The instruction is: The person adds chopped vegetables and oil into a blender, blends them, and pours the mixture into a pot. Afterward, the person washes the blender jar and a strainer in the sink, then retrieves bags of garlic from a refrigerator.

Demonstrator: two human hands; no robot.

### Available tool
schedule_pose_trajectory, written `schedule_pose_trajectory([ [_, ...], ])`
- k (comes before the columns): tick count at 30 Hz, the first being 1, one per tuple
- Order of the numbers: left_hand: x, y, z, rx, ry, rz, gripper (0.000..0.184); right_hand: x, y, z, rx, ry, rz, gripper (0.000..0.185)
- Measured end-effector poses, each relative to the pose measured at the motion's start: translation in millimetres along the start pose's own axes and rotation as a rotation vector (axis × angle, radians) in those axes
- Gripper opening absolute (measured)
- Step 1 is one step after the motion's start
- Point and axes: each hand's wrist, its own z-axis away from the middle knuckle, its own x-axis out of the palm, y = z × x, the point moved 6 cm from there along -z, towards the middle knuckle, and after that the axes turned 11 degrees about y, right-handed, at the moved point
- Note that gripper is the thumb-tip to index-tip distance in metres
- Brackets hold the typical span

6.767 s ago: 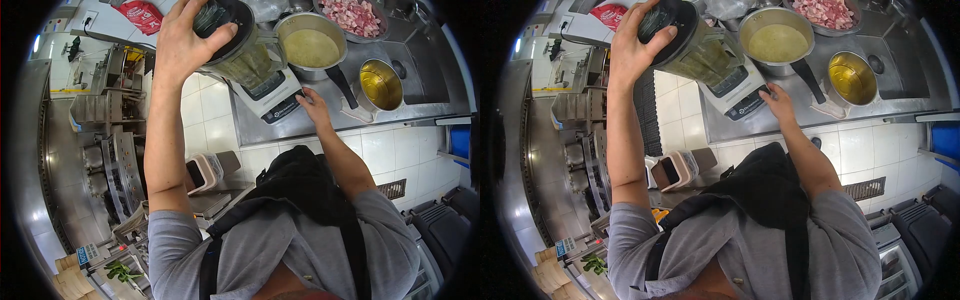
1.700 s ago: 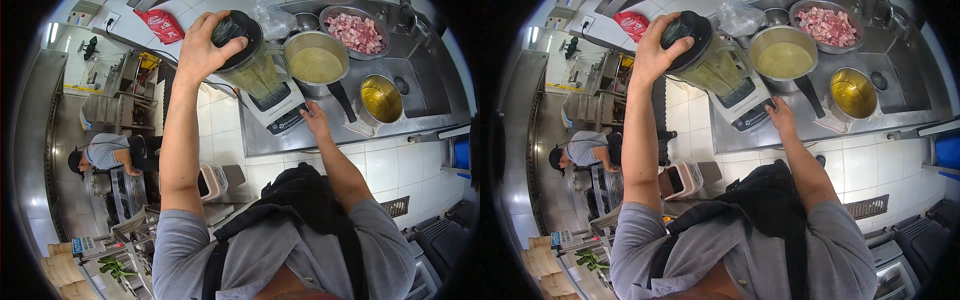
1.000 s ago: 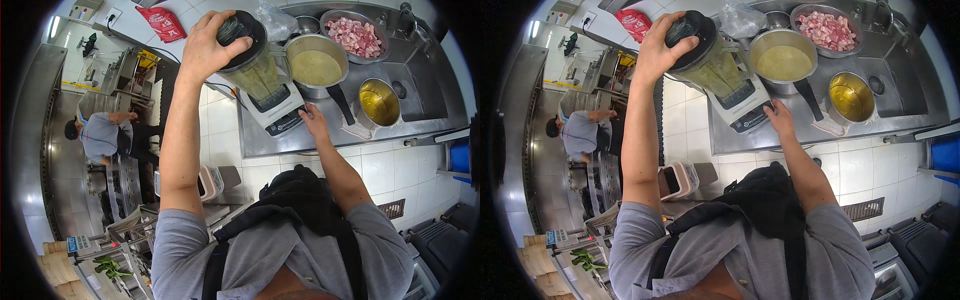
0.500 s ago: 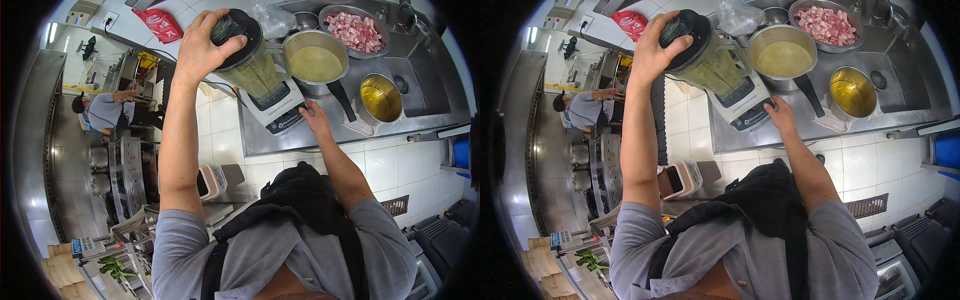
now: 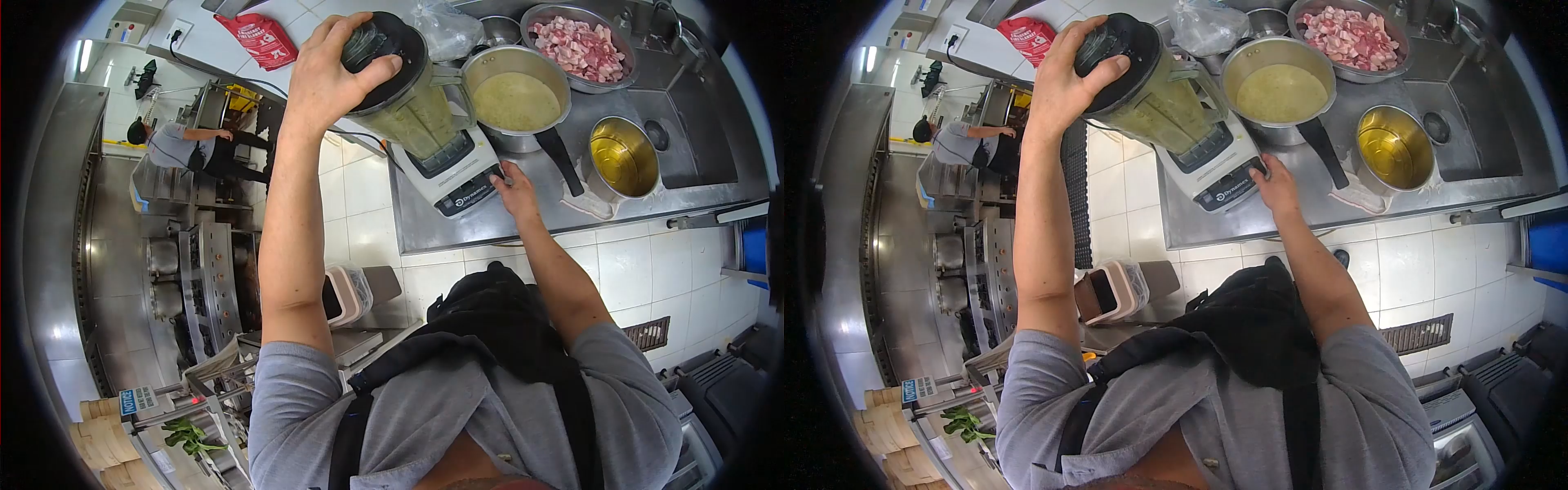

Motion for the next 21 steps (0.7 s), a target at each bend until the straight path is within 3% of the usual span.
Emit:
schedule_pose_trajectory([
  [21, 2.2, -6.0, 0.6, 0.004, -0.006, -0.009, 0.064, -2.3, -3.9, 1.8, -0.001, 0.015, -0.012, 0.049],
])
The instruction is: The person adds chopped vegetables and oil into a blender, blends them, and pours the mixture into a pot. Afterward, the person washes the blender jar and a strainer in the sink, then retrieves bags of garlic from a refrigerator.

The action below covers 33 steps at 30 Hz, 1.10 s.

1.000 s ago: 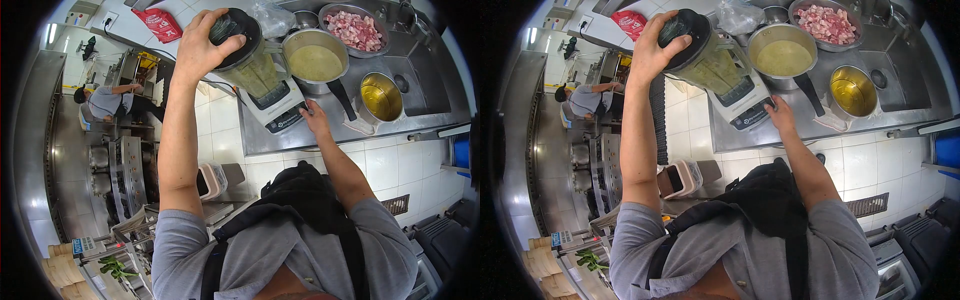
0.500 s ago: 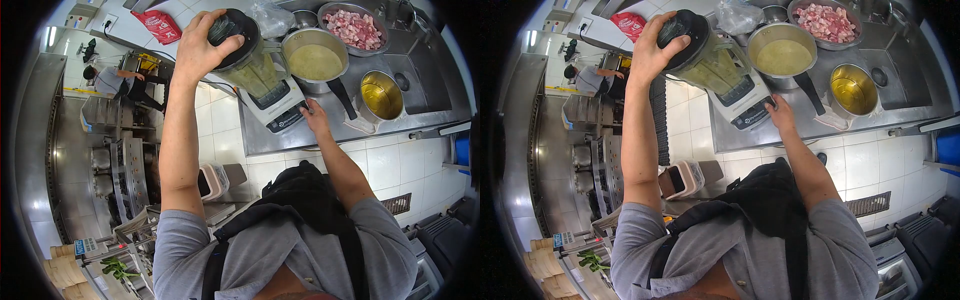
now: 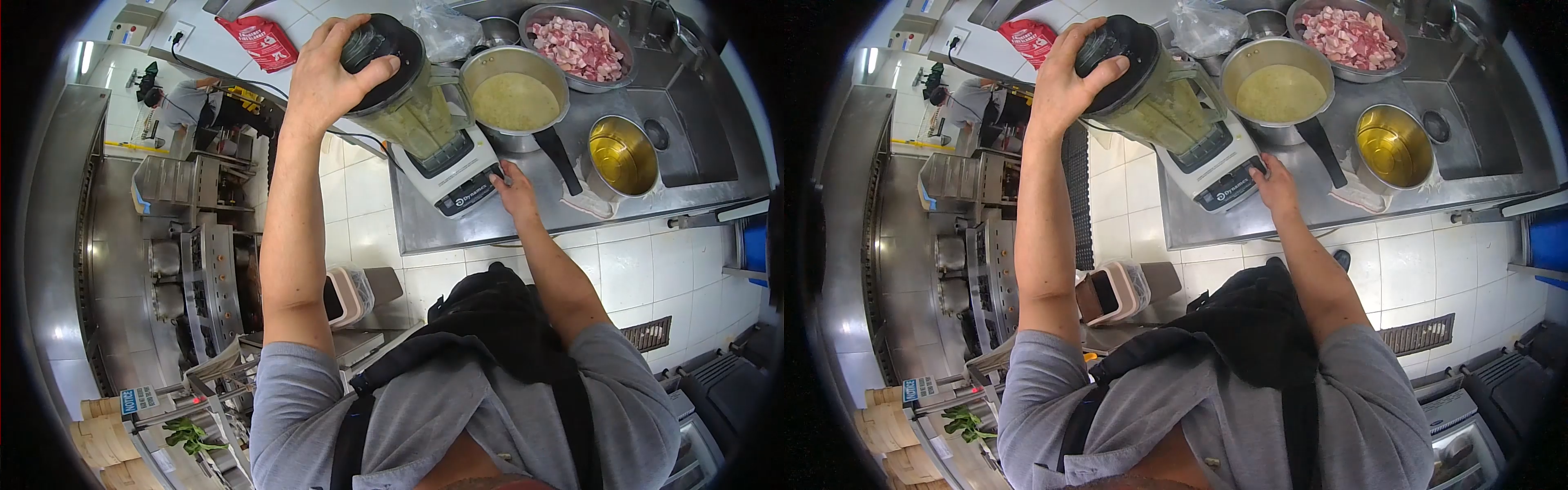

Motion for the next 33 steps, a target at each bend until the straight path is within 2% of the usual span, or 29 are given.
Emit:
schedule_pose_trajectory([
  [9, -1.0, 0.0, 0.8, 0.025, 0.016, -0.003, 0.063, -1.5, 0.8, 0.6, 0.016, -0.009, -0.02, 0.051],
  [11, -2.7, 0.4, 1.3, 0.023, 0.027, 0.0, 0.063, -4.5, -2.7, 1.3, 0.076, -0.032, -0.025, 0.053],
  [14, -4.1, 0.0, 1.5, 0.025, 0.032, 0.0, 0.064, -8.8, -12.1, -0.7, -0.028, -0.033, 0.051, 0.05],
  [18, -5.7, 0.3, -1.9, 0.016, -0.01, -0.004, 0.066, -38.3, -105.4, -10.8, -0.212, 0.05, -0.087, 0.047],
  [20, -5.6, -0.4, -2.5, 0.016, -0.048, -0.019, 0.068, -52.4, -171.0, -17.4, -0.218, 0.085, -0.443, 0.043],
  [23, -7.2, 0.0, -6.6, -0.069, -0.143, -0.037, 0.075, -46.7, -222.0, -45.6, -0.296, 0.118, -0.558, 0.045],
  [24, -9.3, 5.9, -8.7, -0.063, -0.133, -0.045, 0.075, -46.8, -229.9, -55.1, -0.307, 0.118, -0.566, 0.045],
  [27, -2.5, 10.4, -8.4, -0.215, -0.175, -0.233, 0.089, -22.1, -238.3, -76.9, -0.176, -0.091, -0.362, 0.056],
  [28, -0.6, 10.4, -8.7, -0.219, -0.169, -0.244, 0.089, -17.0, -237.1, -79.6, -0.183, -0.1, -0.368, 0.056],
  [30, 1.8, 5.6, -8.1, -0.307, -0.142, -0.216, 0.086, -5.8, -229.5, -81.3, -0.026, -0.186, -0.513, 0.053],
  [33, 2.1, 8.9, -2.8, -0.297, -0.068, -0.24, 0.08, -6.5, -231.9, -81.6, -0.118, -0.091, -0.469, 0.049],
])
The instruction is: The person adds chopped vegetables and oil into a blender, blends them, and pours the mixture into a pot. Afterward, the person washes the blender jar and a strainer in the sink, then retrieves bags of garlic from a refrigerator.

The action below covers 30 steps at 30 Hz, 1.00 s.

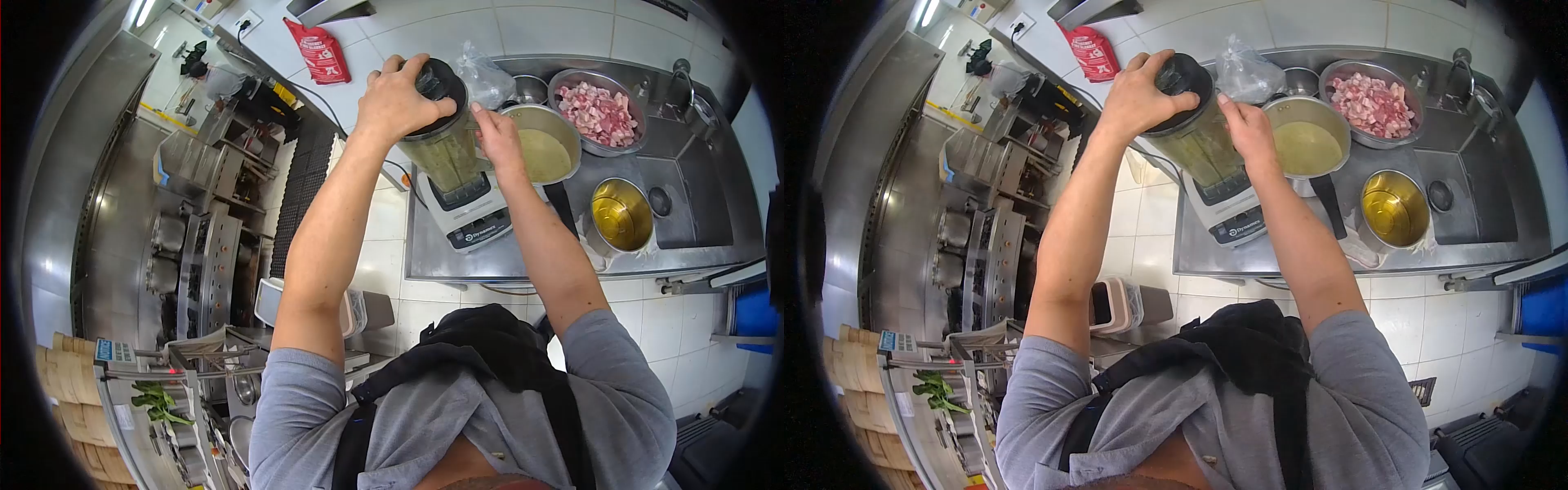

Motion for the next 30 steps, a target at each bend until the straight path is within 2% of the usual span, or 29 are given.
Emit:
schedule_pose_trajectory([
  [1, -2.3, 1.3, 0.5, -0.009, 0.039, -0.005, 0.078, -0.9, -2.5, -1.3, -0.081, 0.032, 0.029, 0.048],
  [5, -5.1, 2.4, -0.3, -0.03, 0.082, 0.004, 0.075, 0.3, -6.4, -1.8, -0.157, 0.078, 0.05, 0.051],
  [7, -7.6, 2.5, -2.4, -0.014, 0.11, 0.02, 0.073, -0.4, -11.6, 0.3, -0.183, 0.105, 0.069, 0.047],
  [10, -3.8, -4.1, -7.3, -0.042, 0.075, 0.06, 0.073, 0.5, -14.6, 0.2, -0.288, 0.171, 0.08, 0.045],
  [13, -8.4, -17.3, -17.2, -0.131, 0.134, 0.198, 0.074, -2.2, -13.3, 2.9, -0.323, 0.19, 0.107, 0.045],
  [17, -14.5, -14.0, -21.4, -0.075, 0.101, 0.186, 0.076, 1.4, -4.4, -1.2, -0.333, 0.184, 0.103, 0.043],
  [19, -15.3, -17.3, -15.6, -0.081, 0.121, 0.239, 0.077, -2.3, -4.3, 0.3, -0.296, 0.199, 0.04, 0.044],
  [20, -20.2, -21.2, -13.0, -0.108, 0.211, 0.313, 0.079, -1.0, 2.9, 1.5, -0.164, 0.149, -0.09, 0.045],
  [21, -24.3, -26.2, -9.9, -0.133, 0.302, 0.388, 0.081, -2.4, -3.6, 6.3, -0.178, 0.14, -0.081, 0.045],
  [23, -32.1, -40.3, -4.4, -0.127, 0.373, 0.478, 0.079, 0.7, -4.4, 14.7, 0.019, 0.096, -0.21, 0.045],
  [25, -49.9, -49.1, 15.8, -0.374, 0.466, 1.103, 0.082, 1.4, 4.6, 7.6, 0.04, 0.091, -0.176, 0.041],
  [27, -59.1, -61.8, 34.7, -0.466, 0.551, 1.407, 0.076, 4.7, 15.0, 2.5, 0.071, 0.088, -0.134, 0.04],
  [29, -62.3, -85.2, 53.0, -0.508, 0.709, 1.683, 0.059, 10.0, 12.9, -7.2, -0.001, 0.178, -0.061, 0.041],
  [30, -61.7, -94.5, 62.6, -0.558, 0.65, 1.814, 0.057, 15.5, 6.6, -7.7, -0.003, 0.168, -0.044, 0.041],
])
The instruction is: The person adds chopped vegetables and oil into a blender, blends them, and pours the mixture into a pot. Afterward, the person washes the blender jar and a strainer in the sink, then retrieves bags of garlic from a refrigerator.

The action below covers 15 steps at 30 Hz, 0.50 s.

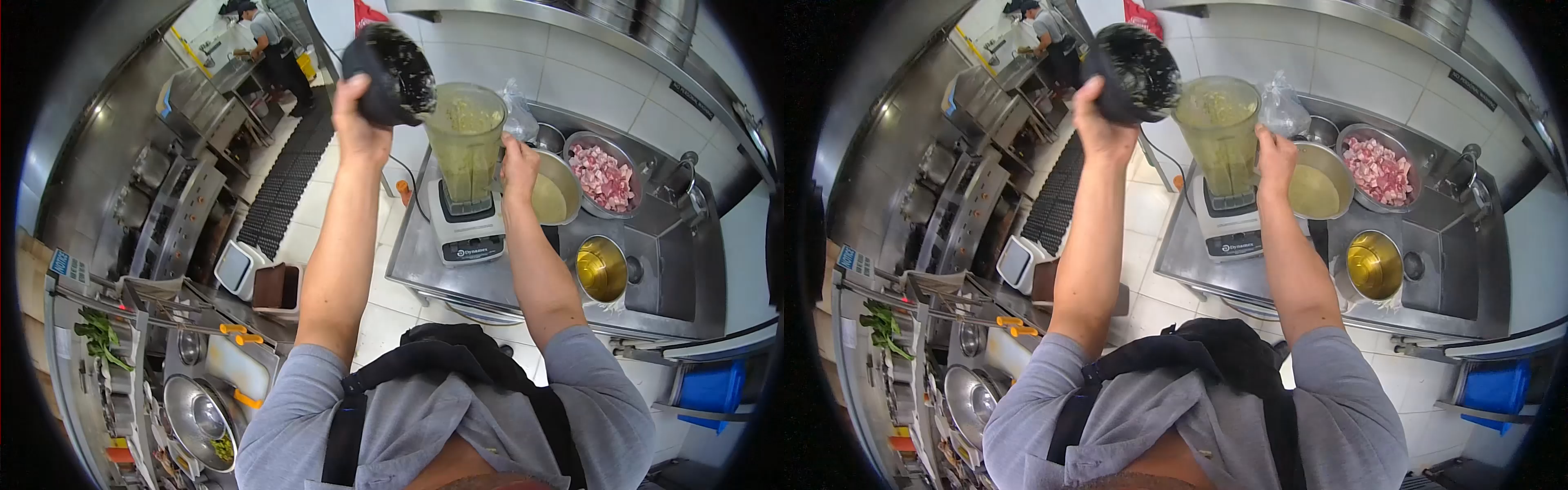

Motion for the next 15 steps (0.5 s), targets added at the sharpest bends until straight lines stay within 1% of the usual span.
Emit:
schedule_pose_trajectory([
  [1, -14.6, 3.4, 4.2, -0.114, 0.001, 0.091, 0.058, 2.6, -12.6, 3.2, 0.011, 0.005, -0.037, 0.041],
  [3, -48.0, 12.9, 16.0, -0.175, 0.083, 0.259, 0.062, 1.1, -37.5, 0.2, 0.004, 0.021, -0.104, 0.041],
  [5, -86.2, 18.6, 36.8, -0.191, 0.102, 0.285, 0.064, -8.1, -65.5, -6.7, -0.009, 0.041, -0.143, 0.043],
  [6, -114.6, 17.4, 45.4, -0.184, 0.202, 0.269, 0.064, -13.5, -81.1, -10.6, -0.006, 0.049, -0.152, 0.044],
  [9, -210.0, 2.4, 95.6, -0.29, 0.293, 0.271, 0.056, -39.0, -122.8, -24.5, -0.073, -0.033, -0.148, 0.035],
  [10, -239.3, -3.2, 118.6, -0.319, 0.35, 0.225, 0.055, -52.9, -130.5, -31.8, -0.135, -0.006, -0.019, 0.032],
  [11, -265.5, -10.6, 143.1, -0.378, 0.427, 0.248, 0.054, -66.4, -135.5, -40.6, -0.192, -0.061, 0.018, 0.031],
  [12, -282.0, -14.0, 167.0, -0.402, 0.479, 0.254, 0.055, -78.2, -142.5, -43.4, -0.222, -0.063, 0.189, 0.034],
  [13, -315.2, -22.8, 188.5, -0.41, 0.533, 0.241, 0.055, -86.3, -149.9, -45.0, -0.251, -0.067, 0.36, 0.036],
  [14, -332.8, -29.5, 210.0, -0.434, 0.58, 0.263, 0.055, -93.6, -153.1, -48.7, -0.26, -0.072, 0.389, 0.036],
  [15, -339.7, -34.1, 224.7, -0.444, 0.627, 0.283, 0.055, -97.2, -151.2, -52.6, -0.265, -0.115, 0.568, 0.038],
])
